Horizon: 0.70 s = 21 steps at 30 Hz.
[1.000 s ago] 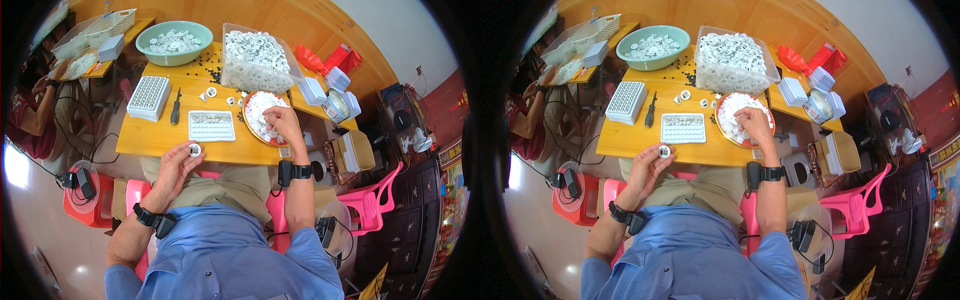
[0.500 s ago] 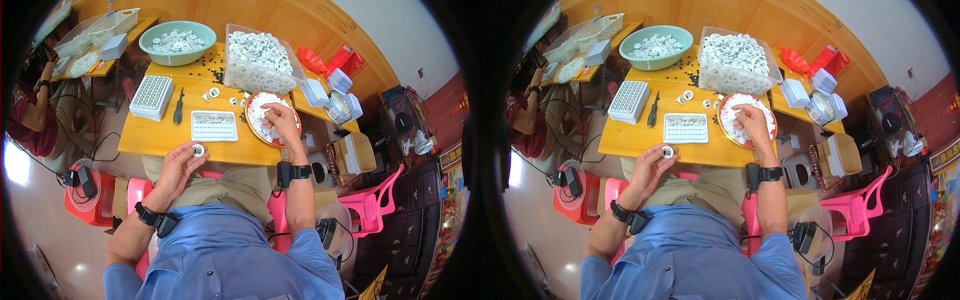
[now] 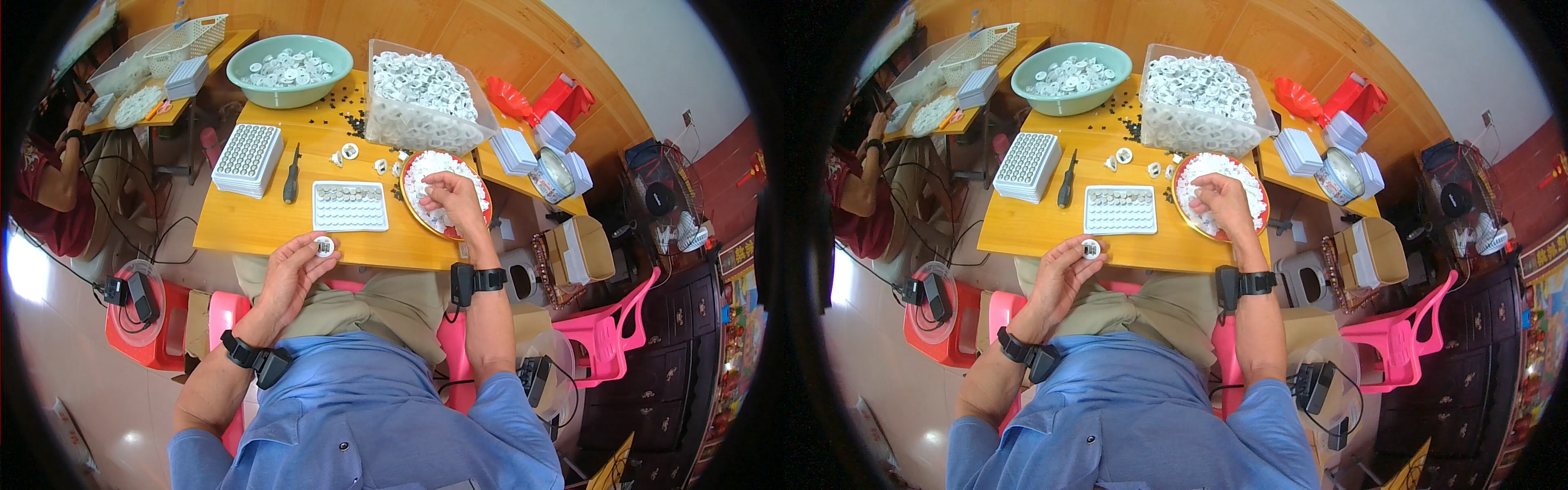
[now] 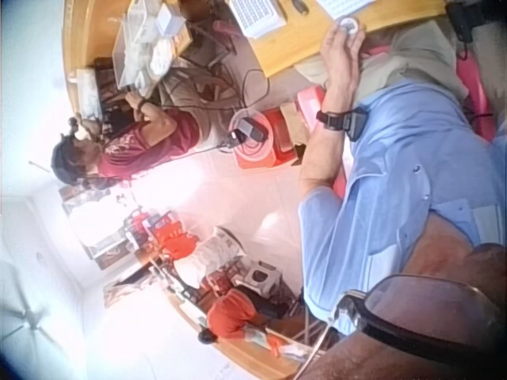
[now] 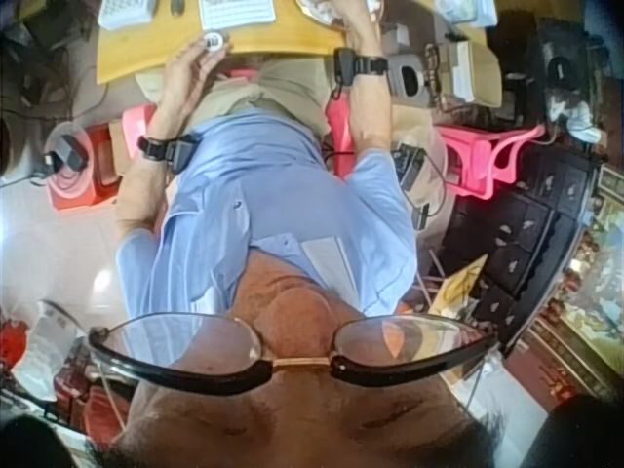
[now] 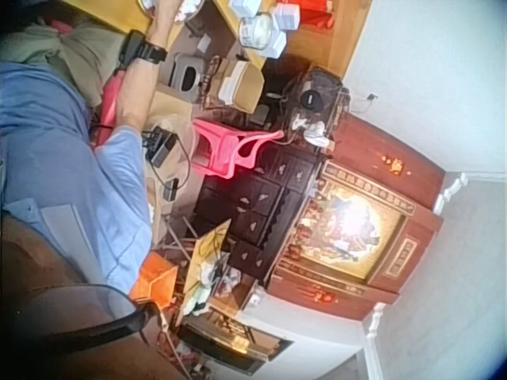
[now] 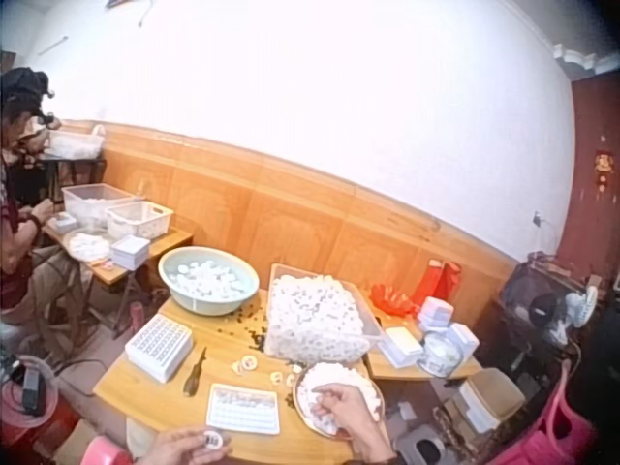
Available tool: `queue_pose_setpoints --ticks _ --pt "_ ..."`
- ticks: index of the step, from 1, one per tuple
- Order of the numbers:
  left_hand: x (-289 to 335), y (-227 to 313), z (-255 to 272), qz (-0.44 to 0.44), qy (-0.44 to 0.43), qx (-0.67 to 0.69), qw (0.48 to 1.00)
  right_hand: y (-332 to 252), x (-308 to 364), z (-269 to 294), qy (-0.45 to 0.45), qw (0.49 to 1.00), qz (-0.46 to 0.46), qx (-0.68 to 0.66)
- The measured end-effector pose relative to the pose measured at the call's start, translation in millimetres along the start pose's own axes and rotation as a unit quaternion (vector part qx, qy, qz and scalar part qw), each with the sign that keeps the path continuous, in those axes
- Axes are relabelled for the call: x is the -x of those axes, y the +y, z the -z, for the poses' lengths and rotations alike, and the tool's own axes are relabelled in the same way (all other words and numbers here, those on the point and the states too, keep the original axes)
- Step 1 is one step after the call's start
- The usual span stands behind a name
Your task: Assemble small mechanical or electronic components by inserting small black pins into white plastic circular housings.
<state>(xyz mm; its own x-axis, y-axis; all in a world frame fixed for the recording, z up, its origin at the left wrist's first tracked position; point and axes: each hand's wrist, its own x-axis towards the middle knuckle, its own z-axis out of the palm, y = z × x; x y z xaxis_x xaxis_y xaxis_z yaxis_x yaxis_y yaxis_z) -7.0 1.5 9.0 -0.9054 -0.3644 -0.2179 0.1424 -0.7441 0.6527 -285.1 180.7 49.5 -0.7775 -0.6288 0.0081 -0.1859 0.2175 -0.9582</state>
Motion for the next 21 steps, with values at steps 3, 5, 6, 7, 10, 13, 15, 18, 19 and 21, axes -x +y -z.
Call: queue_pose_setpoints --ticks 3,5,6,7,10,13,15,18,19,21 --pt "0 0 0 0.001 0.0 -0.002 1.0 -2 0 1 0.014 1.0 -0.016 -0.005" --pt "0 -1 1 0.0 -0.002 -0.014 1.0 2 -1 4 0.023 1.0 -0.007 -0.007" --pt "-1 -1 2 0.0 -0.002 -0.014 1.0 2 -2 4 0.03 0.999 0.002 -0.009" --pt "-1 -2 4 0.002 -0.006 -0.012 1.0 2 -2 4 0.03 0.999 0.001 -0.009" --pt "1 2 2 0.011 -0.003 -0.001 1.0 -2 -1 0 0.044 0.998 0.031 -0.021" --pt "2 1 4 0.017 -0.003 0.017 1.0 -17 5 -7 0.034 0.999 0.017 -0.003" --pt "2 -1 5 0.017 -0.006 0.025 1.0 -30 12 -15 0.0 0.999 0.032 -0.014" --pt "0 -2 3 0.024 -0.016 0.026 0.999 -48 27 -40 -0.047 0.998 0.044 -0.01" --pt "-2 -4 5 0.024 -0.026 0.034 0.999 -50 33 -52 -0.068 0.996 0.064 -0.018" --pt "-4 -6 8 0.026 -0.04 0.054 0.997 -48 43 -77 -0.096 0.992 0.085 0.006"
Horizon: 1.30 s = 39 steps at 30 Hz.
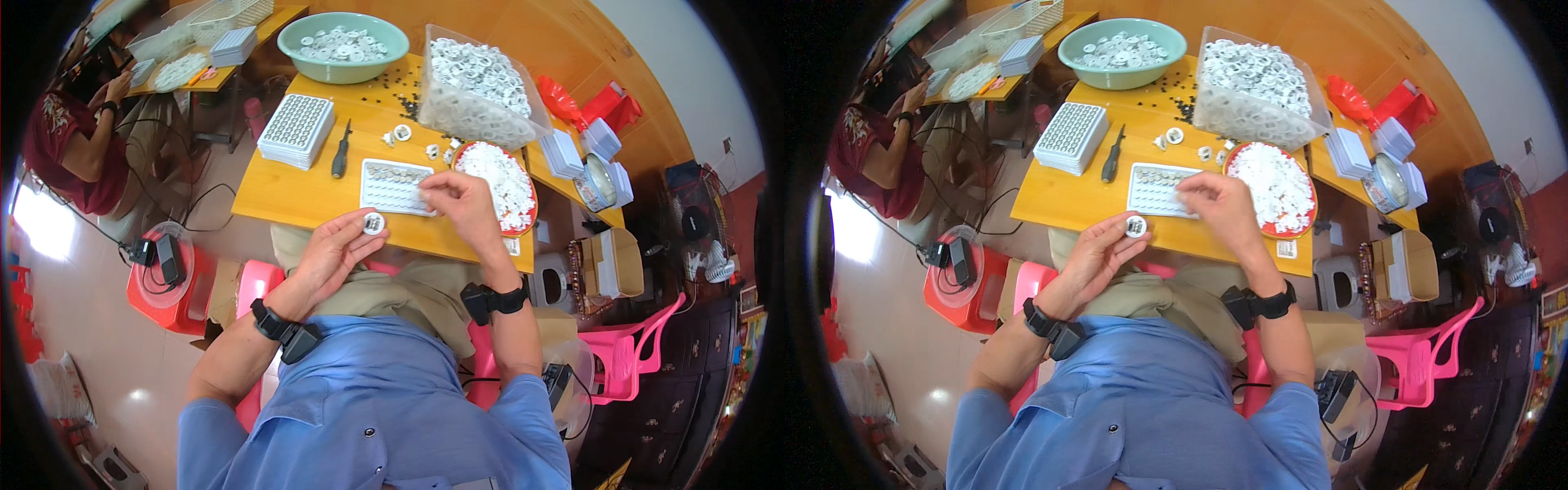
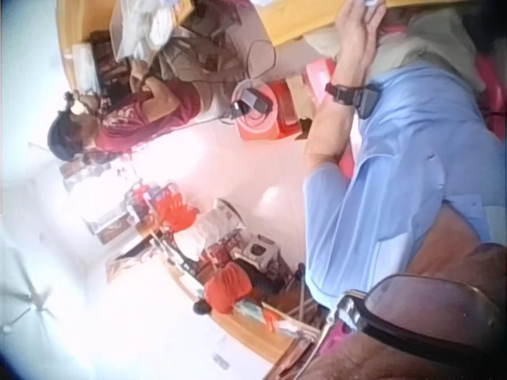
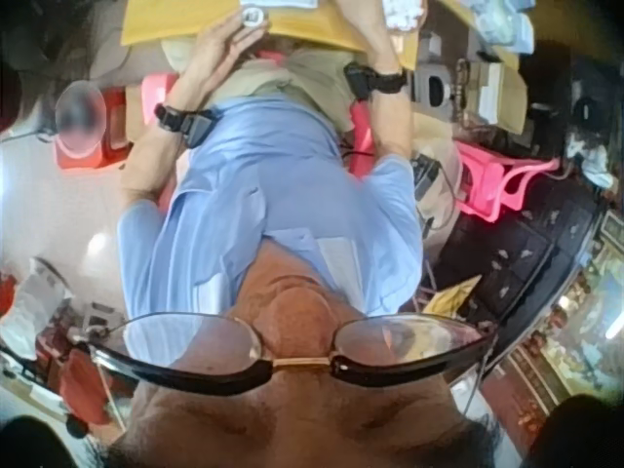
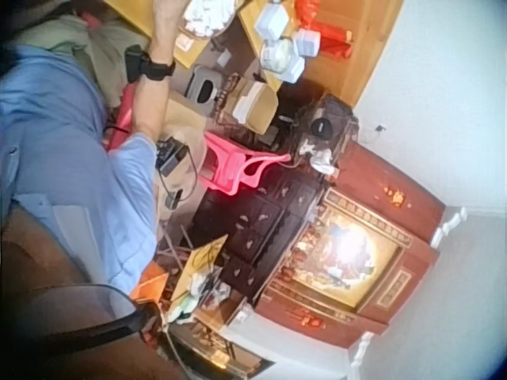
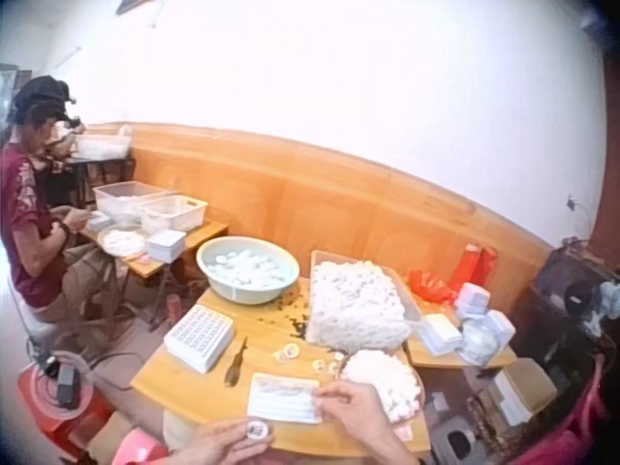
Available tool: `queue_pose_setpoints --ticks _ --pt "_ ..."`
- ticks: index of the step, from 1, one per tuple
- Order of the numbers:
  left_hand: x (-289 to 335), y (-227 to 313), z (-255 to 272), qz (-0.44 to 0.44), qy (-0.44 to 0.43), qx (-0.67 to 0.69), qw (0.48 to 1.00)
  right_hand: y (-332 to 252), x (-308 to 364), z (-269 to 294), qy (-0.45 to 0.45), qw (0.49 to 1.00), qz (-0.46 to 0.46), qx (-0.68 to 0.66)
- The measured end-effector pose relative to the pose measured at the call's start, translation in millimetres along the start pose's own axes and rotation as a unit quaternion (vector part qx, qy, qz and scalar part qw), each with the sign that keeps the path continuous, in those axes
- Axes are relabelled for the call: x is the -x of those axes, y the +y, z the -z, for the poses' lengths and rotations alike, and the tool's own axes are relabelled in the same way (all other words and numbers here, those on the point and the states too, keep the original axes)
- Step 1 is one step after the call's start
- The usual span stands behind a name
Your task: Assemble small mechanical or electronic components by inserting small black pins into white plastic circular housings.
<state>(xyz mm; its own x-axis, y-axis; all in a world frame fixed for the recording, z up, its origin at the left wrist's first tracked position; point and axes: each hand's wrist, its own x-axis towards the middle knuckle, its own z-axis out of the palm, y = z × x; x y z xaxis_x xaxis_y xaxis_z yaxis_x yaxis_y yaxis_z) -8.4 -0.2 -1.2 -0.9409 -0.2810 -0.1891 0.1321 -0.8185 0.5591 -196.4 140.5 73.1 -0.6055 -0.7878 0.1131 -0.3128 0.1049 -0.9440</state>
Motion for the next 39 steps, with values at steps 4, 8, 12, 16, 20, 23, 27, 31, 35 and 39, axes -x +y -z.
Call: queue_pose_setpoints --ticks 4,8,12,16,20,23,27,31,35,39 --pt "2 2 -1 0.004 -0.005 0.011 1.0 -11 14 -45 -0.046 0.996 0.048 0.066" --pt "2 3 -1 0.0 -0.018 0.023 1.0 -5 16 -56 -0.061 0.993 0.054 0.091" --pt "2 2 3 0.002 -0.025 0.029 0.999 0 16 -59 -0.048 0.991 0.073 0.104" --pt "1 1 3 -0.001 -0.018 0.031 0.999 0 17 -60 -0.05 0.986 0.077 0.143" --pt "1 0 1 -0.018 -0.004 0.008 1.0 -1 21 -65 -0.021 0.973 0.133 0.186" --pt "0 -2 1 -0.05 0.011 -0.061 0.997 -1 21 -71 0.005 0.973 0.132 0.189" --pt "2 -1 -3 -0.091 0.021 -0.152 0.984 5 19 -67 -0.02 0.997 0.033 0.065" --pt "3 -3 -6 -0.111 0.004 -0.177 0.978 11 14 -55 -0.069 0.997 -0.015 -0.028" --pt "2 -3 -5 -0.128 0.0 -0.198 0.972 10 15 -57 -0.077 0.997 -0.003 0.017" --pt "1 -5 0 -0.139 -0.001 -0.223 0.965 6 15 -57 -0.081 0.993 0.015 0.089"
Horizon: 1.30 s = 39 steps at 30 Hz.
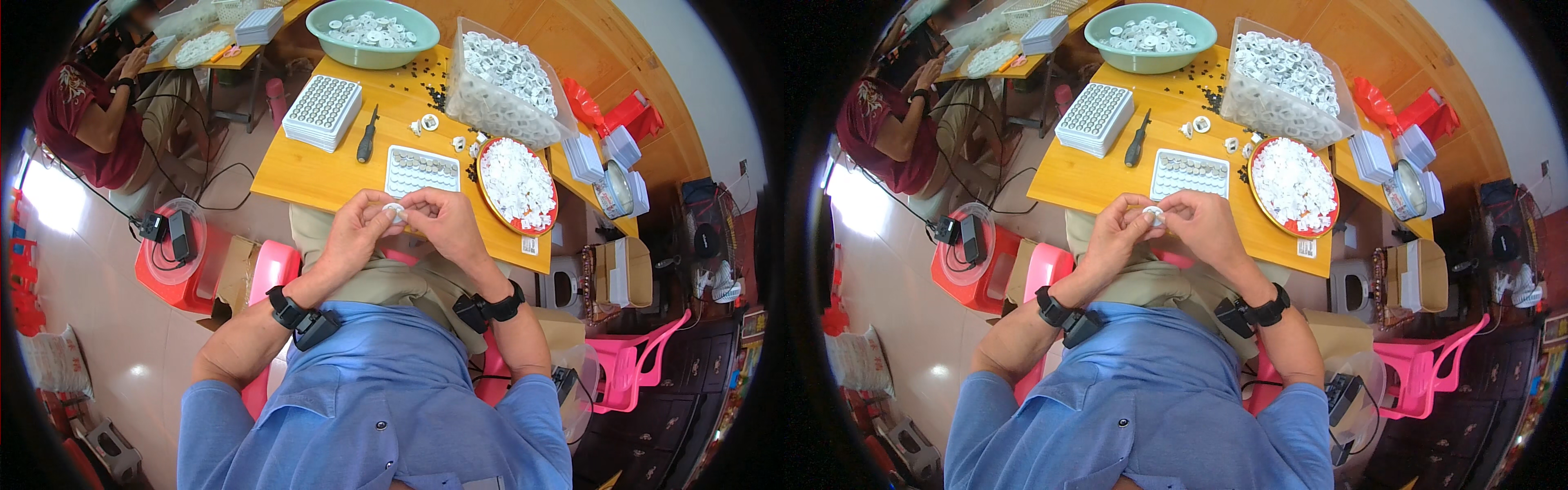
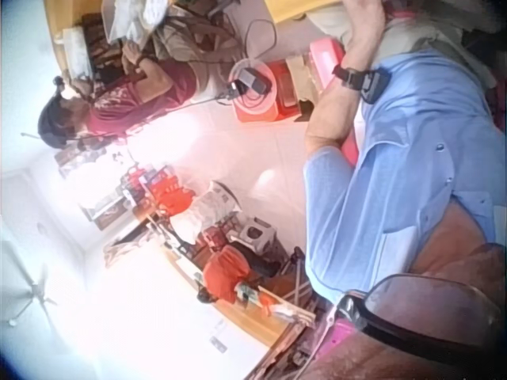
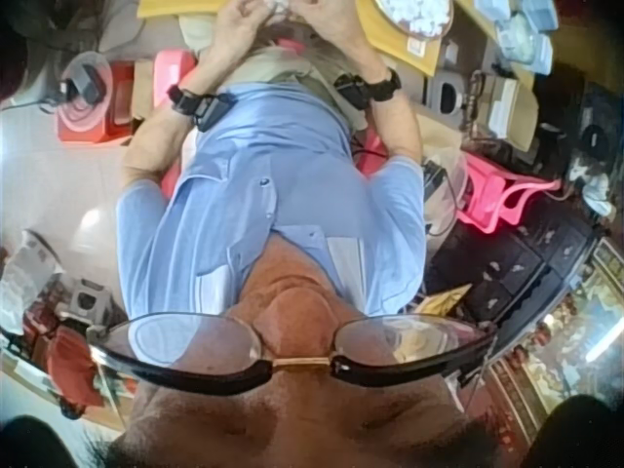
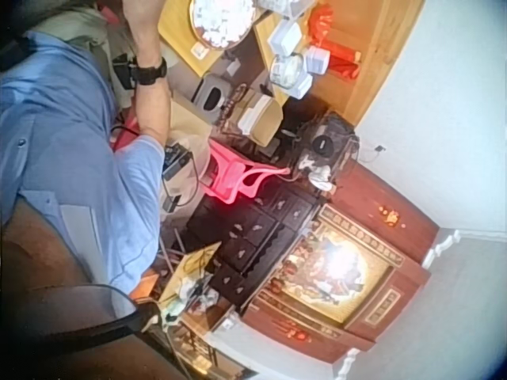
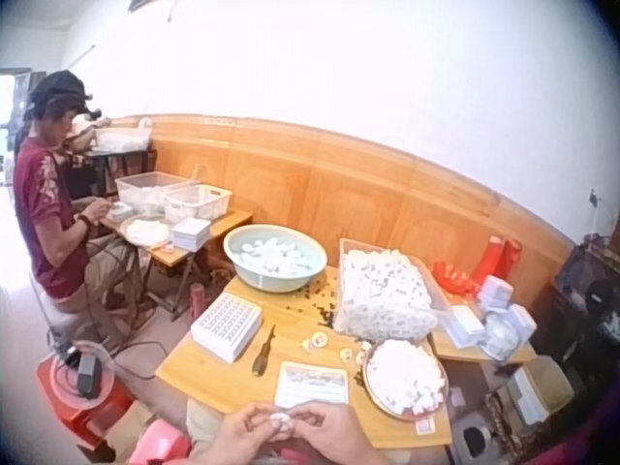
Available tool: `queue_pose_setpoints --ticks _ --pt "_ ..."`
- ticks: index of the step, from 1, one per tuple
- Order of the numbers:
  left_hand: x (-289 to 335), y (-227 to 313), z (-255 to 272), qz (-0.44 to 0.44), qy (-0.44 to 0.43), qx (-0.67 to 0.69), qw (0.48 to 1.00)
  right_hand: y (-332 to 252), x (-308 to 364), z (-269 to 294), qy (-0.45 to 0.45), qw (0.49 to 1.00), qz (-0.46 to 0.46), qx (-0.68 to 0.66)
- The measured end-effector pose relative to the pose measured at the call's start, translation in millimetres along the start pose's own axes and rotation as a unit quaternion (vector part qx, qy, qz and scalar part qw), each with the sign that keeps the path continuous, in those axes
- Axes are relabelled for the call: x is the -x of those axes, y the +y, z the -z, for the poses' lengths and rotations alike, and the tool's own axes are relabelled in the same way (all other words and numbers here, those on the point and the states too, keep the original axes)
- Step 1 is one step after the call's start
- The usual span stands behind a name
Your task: Assemble small mechanical or electronic components by inserting small black pins into white plastic circular housings.
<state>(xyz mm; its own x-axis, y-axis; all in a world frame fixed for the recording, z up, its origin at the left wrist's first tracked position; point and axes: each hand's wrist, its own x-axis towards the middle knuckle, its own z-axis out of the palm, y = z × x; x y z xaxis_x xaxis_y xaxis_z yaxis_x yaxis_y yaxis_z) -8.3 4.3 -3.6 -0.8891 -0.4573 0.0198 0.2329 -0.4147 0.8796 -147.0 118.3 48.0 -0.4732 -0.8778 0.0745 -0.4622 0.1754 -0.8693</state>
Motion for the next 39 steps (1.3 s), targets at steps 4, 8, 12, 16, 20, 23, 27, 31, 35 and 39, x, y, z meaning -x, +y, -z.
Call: queue_pose_setpoints --ticks 4,8,12,16,20,23,27,31,35,39 --pt "-1 -5 1 -0.024 -0.002 -0.018 1.0 -6 3 -4 0.006 1.0 -0.008 -0.029" --pt "-1 -10 6 -0.049 0.0 -0.076 0.996 -7 5 -14 0.042 0.998 0.026 0.037" --pt "-2 9 -4 0.081 0.039 0.032 0.995 9 -1 -9 0.043 0.999 -0.001 -0.017" --pt "-1 8 3 0.115 0.01 0.17 0.979 7 -4 2 0.021 0.999 -0.004 -0.031" --pt "-1 5 7 0.116 -0.004 0.227 0.967 -11 0 1 0.045 0.99 0.085 0.1" --pt "-1 5 7 0.114 -0.007 0.244 0.963 -15 3 -4 0.058 0.976 0.146 0.149" --pt "-3 6 5 0.116 -0.015 0.233 0.965 -15 5 -2 0.069 0.958 0.191 0.201" --pt "-2 6 4 0.116 -0.017 0.231 0.966 -17 7 -2 0.063 0.964 0.175 0.192" --pt "-1 6 4 0.122 -0.017 0.227 0.966 -12 8 -4 0.071 0.954 0.213 0.198" --pt "-1 4 4 0.117 -0.009 0.228 0.967 -12 9 -9 0.097 0.929 0.267 0.236"
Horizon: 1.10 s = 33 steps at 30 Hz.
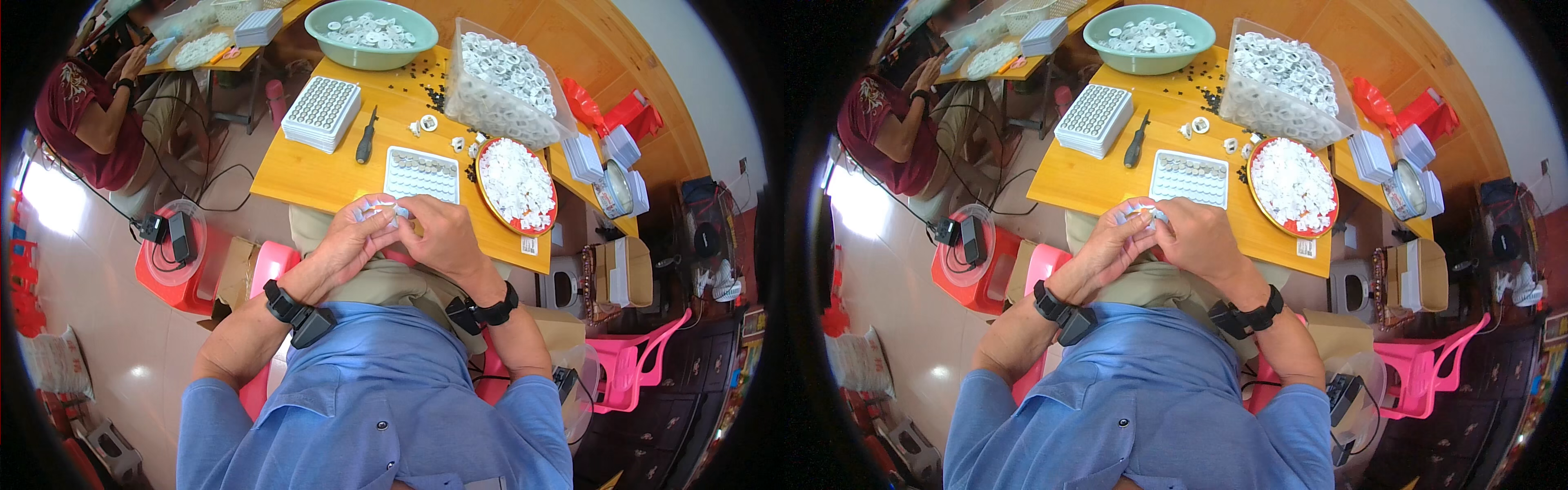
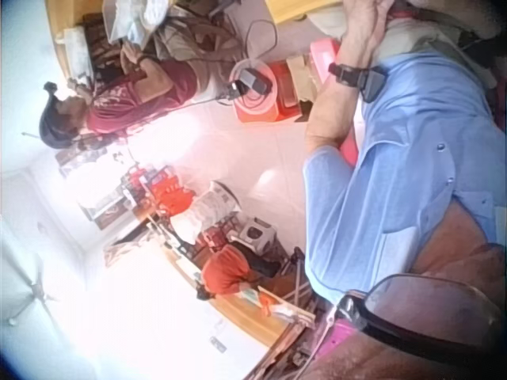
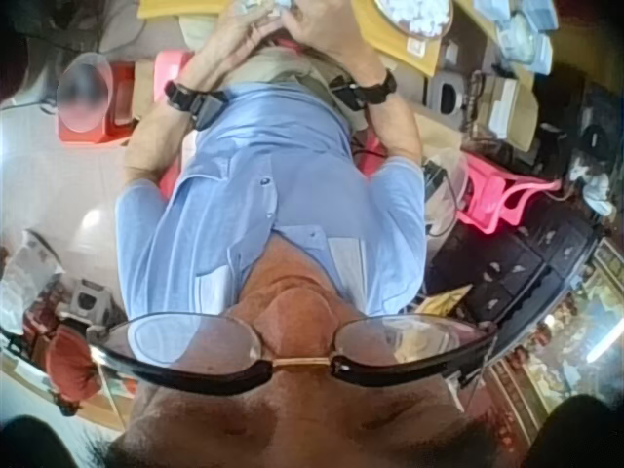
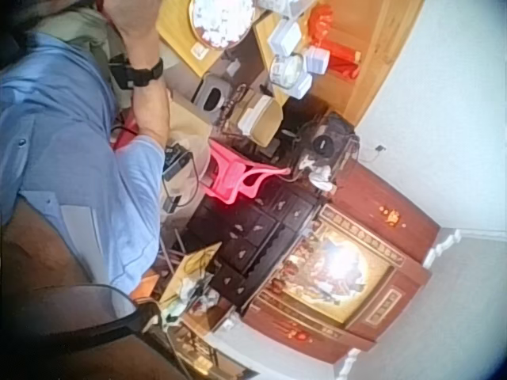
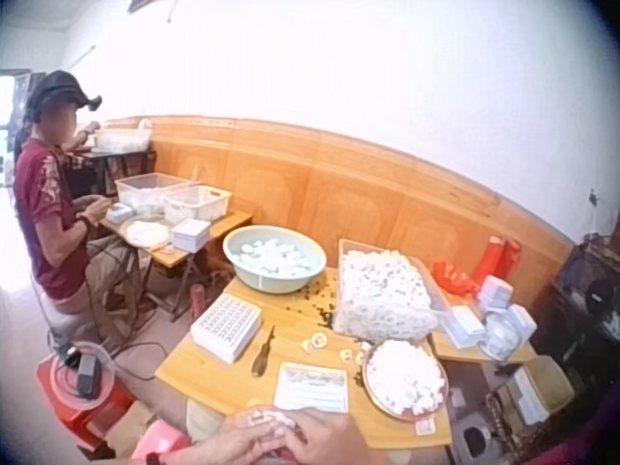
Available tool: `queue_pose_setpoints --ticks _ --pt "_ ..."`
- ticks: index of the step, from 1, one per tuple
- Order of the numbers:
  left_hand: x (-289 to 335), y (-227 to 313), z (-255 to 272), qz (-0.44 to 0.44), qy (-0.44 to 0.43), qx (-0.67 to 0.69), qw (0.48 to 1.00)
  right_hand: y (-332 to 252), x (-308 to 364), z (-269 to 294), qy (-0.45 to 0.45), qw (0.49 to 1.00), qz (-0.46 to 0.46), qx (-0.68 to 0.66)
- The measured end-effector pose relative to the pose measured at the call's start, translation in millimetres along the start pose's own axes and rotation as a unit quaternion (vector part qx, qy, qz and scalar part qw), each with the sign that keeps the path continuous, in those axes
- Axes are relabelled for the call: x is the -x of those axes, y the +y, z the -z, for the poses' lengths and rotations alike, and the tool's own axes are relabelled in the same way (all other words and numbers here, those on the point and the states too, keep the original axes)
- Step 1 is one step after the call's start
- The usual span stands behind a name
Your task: Assemble small mechanical or electronic components by inserting small black pins into white plastic circular housings.
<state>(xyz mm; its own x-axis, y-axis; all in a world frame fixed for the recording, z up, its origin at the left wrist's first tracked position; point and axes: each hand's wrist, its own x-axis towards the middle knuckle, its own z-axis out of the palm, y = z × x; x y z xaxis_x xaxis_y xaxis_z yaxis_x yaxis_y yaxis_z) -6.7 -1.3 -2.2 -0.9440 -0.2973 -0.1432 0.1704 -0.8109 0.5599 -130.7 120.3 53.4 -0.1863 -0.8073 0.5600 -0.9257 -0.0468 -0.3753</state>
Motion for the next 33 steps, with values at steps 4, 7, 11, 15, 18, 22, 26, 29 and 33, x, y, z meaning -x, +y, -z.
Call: queue_pose_setpoints --ticks 4,7,11,15,18,22,26,29,33 --pt "0 2 -4 0.0 0.013 -0.018 1.0 2 1 -4 0.01 1.0 0.004 -0.001" --pt "0 2 -5 -0.006 0.018 -0.019 1.0 2 2 -5 0.003 1.0 -0.022 -0.014" --pt "0 1 -6 -0.018 0.024 -0.019 0.999 6 2 -5 0.0 0.999 -0.037 -0.029" --pt "3 4 -10 -0.028 0.041 0.004 0.999 3 -3 -4 0.038 0.994 -0.043 -0.095" --pt "2 2 -4 -0.036 0.05 0.003 0.998 6 -3 -3 0.039 0.997 0.004 -0.064" --pt "2 -1 -1 -0.058 0.047 0.0 0.997 4 -2 -7 0.017 0.998 -0.007 -0.054" --pt "-1 1 -2 -0.067 0.045 -0.014 0.997 10 -2 -12 0.017 0.998 -0.007 -0.052" --pt "-3 4 -3 -0.066 0.048 -0.021 0.996 12 -5 -11 0.009 0.999 0.004 -0.039" --pt "-4 3 -10 -0.079 0.054 -0.019 0.995 11 -6 -7 0.012 0.999 0.035 0.005"
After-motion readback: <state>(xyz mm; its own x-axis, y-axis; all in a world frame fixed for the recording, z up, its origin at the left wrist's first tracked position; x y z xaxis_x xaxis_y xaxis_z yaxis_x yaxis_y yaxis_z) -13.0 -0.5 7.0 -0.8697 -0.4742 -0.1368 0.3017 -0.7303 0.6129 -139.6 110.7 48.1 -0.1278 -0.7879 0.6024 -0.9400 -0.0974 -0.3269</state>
